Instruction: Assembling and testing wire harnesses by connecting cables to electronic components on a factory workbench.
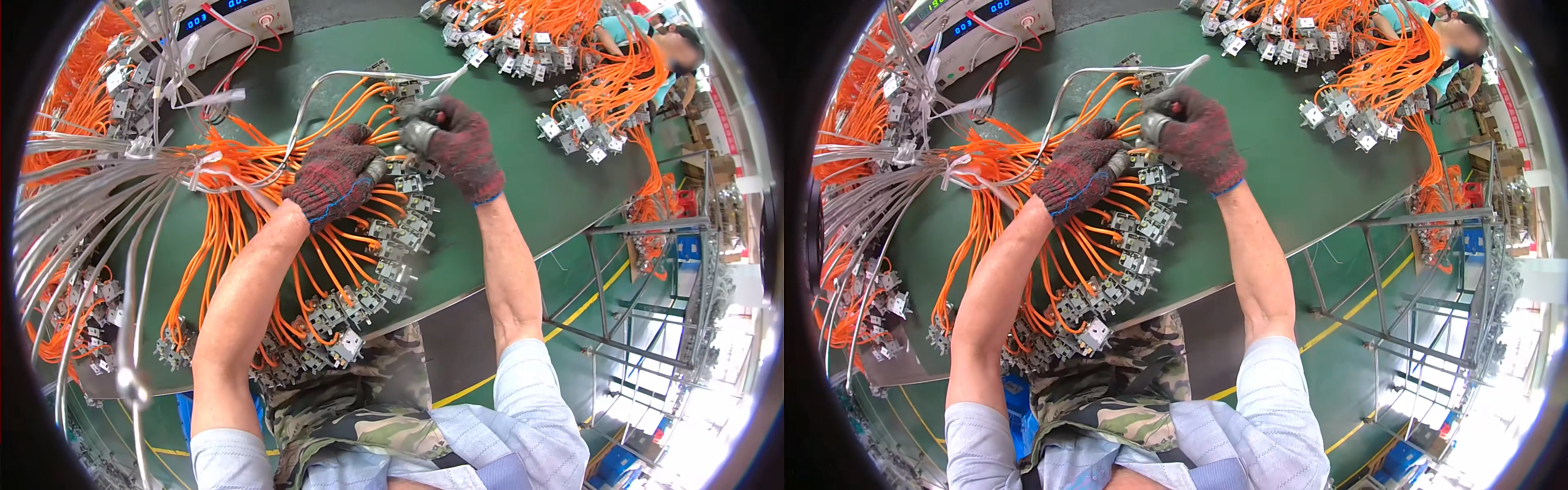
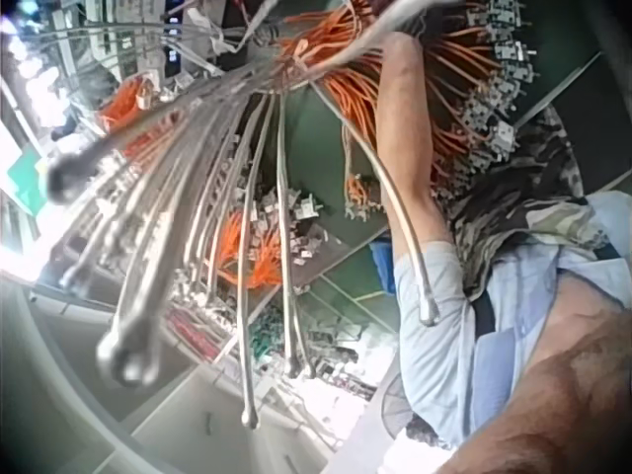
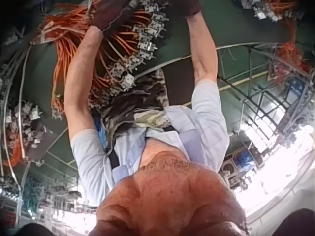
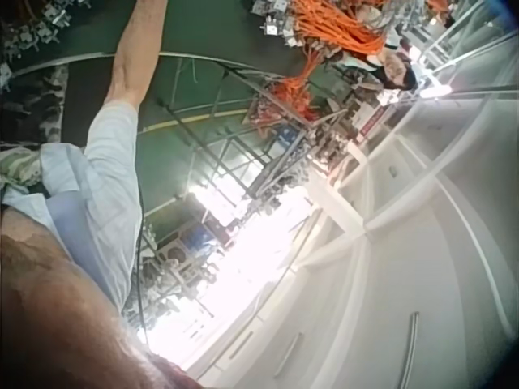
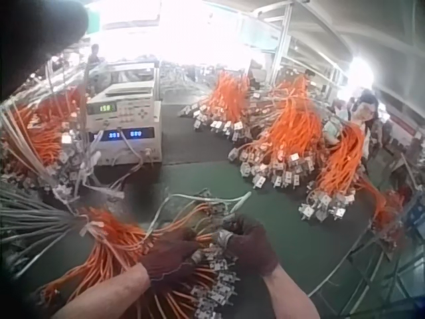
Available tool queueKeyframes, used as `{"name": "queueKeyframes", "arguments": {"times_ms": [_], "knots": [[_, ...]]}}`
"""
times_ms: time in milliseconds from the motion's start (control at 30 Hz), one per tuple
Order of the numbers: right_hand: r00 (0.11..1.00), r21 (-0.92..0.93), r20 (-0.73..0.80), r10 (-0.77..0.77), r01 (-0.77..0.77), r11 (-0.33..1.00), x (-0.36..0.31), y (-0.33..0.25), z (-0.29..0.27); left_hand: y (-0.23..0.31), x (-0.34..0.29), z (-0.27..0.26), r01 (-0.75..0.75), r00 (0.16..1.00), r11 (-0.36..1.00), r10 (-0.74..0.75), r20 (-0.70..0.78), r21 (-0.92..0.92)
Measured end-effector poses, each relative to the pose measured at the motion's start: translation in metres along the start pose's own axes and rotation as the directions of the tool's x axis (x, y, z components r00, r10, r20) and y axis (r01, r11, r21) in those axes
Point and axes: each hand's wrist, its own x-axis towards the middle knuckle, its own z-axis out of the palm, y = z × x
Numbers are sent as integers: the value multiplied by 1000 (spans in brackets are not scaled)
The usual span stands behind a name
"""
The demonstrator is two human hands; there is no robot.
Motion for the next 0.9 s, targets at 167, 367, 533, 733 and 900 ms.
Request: {"name": "queueKeyframes", "arguments": {"times_ms": [167, 367, 533, 733, 900], "knots": [[998, -35, 32, 45, -44, 998, -16, -10, -5, -2, -1, -3, -12, 999, 1000, 12, 31, 19], [999, -191, 36, 29, -21, 981, -17, -6, -3, 0, -1, 0, 13, 1000, 1000, -13, 25, 12], [997, -273, 72, -15, 34, 962, -14, -6, 0, 0, 0, -2, 21, 999, 999, -21, 23, 32], [999, -149, 7, -32, 33, 988, -22, -10, -1, 1, 1, -2, 3, 999, 1000, -4, 39, 25], [984, -17, -174, 41, -45, 999, -61, -9, -14, 0, 0, -4, -8, 999, 999, 7, 42, 31]]}}
